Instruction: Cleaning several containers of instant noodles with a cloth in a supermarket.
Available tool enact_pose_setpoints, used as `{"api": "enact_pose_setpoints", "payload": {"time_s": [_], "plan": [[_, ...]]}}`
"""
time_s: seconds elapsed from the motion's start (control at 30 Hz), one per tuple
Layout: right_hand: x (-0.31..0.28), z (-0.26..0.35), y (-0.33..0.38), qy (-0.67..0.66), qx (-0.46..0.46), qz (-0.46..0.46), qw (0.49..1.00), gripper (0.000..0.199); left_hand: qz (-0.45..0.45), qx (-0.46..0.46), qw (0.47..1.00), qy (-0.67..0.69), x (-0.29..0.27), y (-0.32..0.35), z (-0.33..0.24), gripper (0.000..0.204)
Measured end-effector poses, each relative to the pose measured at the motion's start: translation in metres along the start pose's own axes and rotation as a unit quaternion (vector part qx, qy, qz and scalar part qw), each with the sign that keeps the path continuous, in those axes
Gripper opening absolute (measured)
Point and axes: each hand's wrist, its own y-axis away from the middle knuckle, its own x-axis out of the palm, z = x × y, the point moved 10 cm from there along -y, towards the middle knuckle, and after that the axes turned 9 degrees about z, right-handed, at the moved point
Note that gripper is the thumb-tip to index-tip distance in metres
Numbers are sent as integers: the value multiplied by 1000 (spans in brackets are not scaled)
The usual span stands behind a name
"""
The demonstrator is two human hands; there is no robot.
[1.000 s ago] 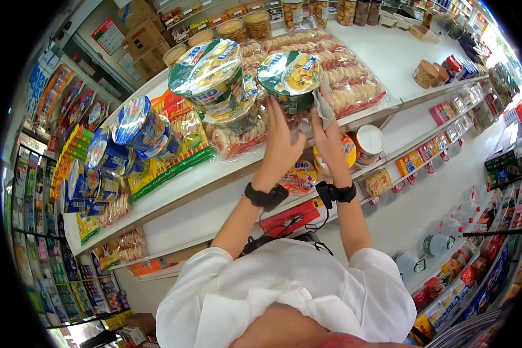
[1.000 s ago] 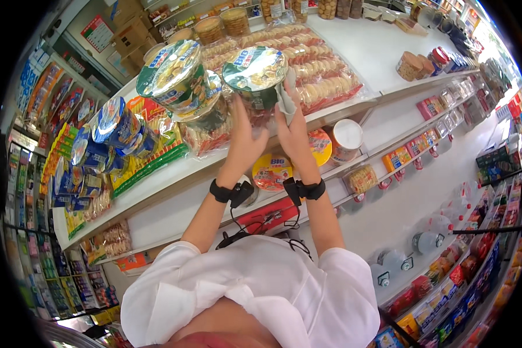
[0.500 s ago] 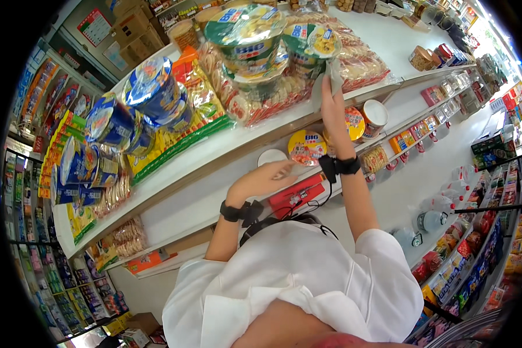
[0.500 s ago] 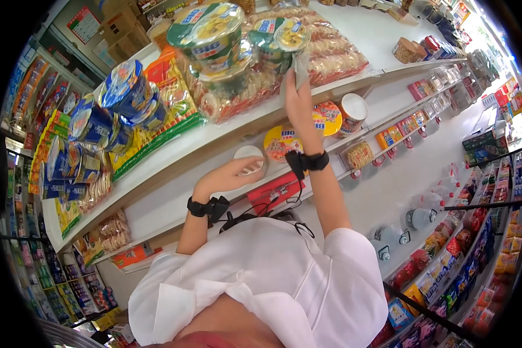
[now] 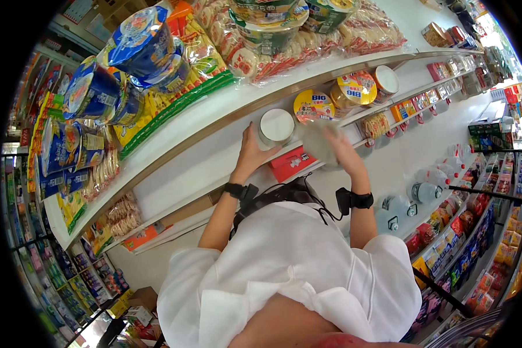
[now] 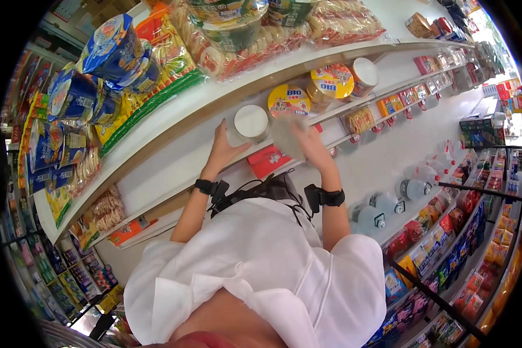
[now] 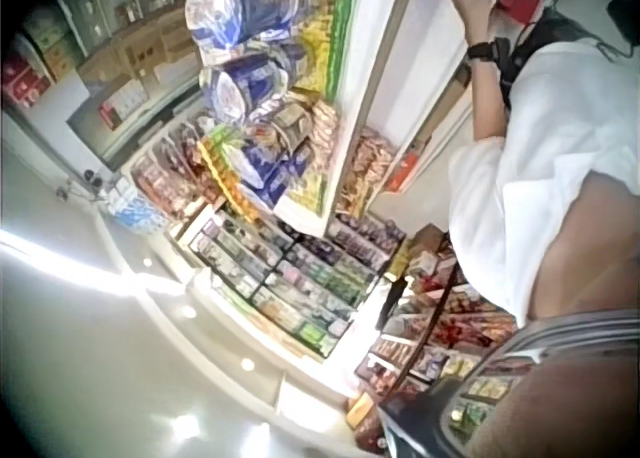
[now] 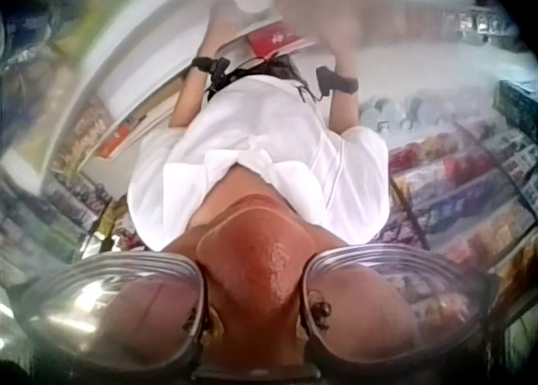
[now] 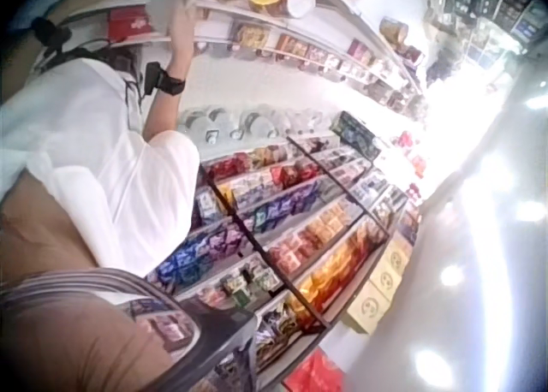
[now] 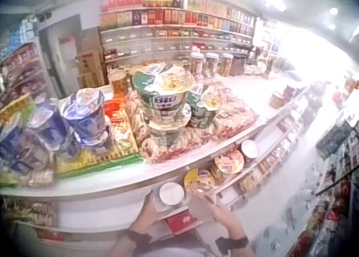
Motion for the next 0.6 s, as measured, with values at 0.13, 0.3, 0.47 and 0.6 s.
{"api": "enact_pose_setpoints", "payload": {"time_s": [0.13, 0.3, 0.47, 0.6], "plan": [[67, -88, 16, -44, 204, 159, 965, 49, -72, 55, 995, -46, 22, -14, 4, 129], [86, -109, 2, -190, 170, 56, 965, 46, -96, 58, 993, -46, 34, -29, 5, 131], [105, -117, -6, -198, 205, 104, 953, 60, -9, 48, 999, 18, 30, -48, -15, 112], [104, -82, 1, -172, 188, 117, 960, 64, -14, 56, 998, -34, -6, -25, -40, 103]]}}
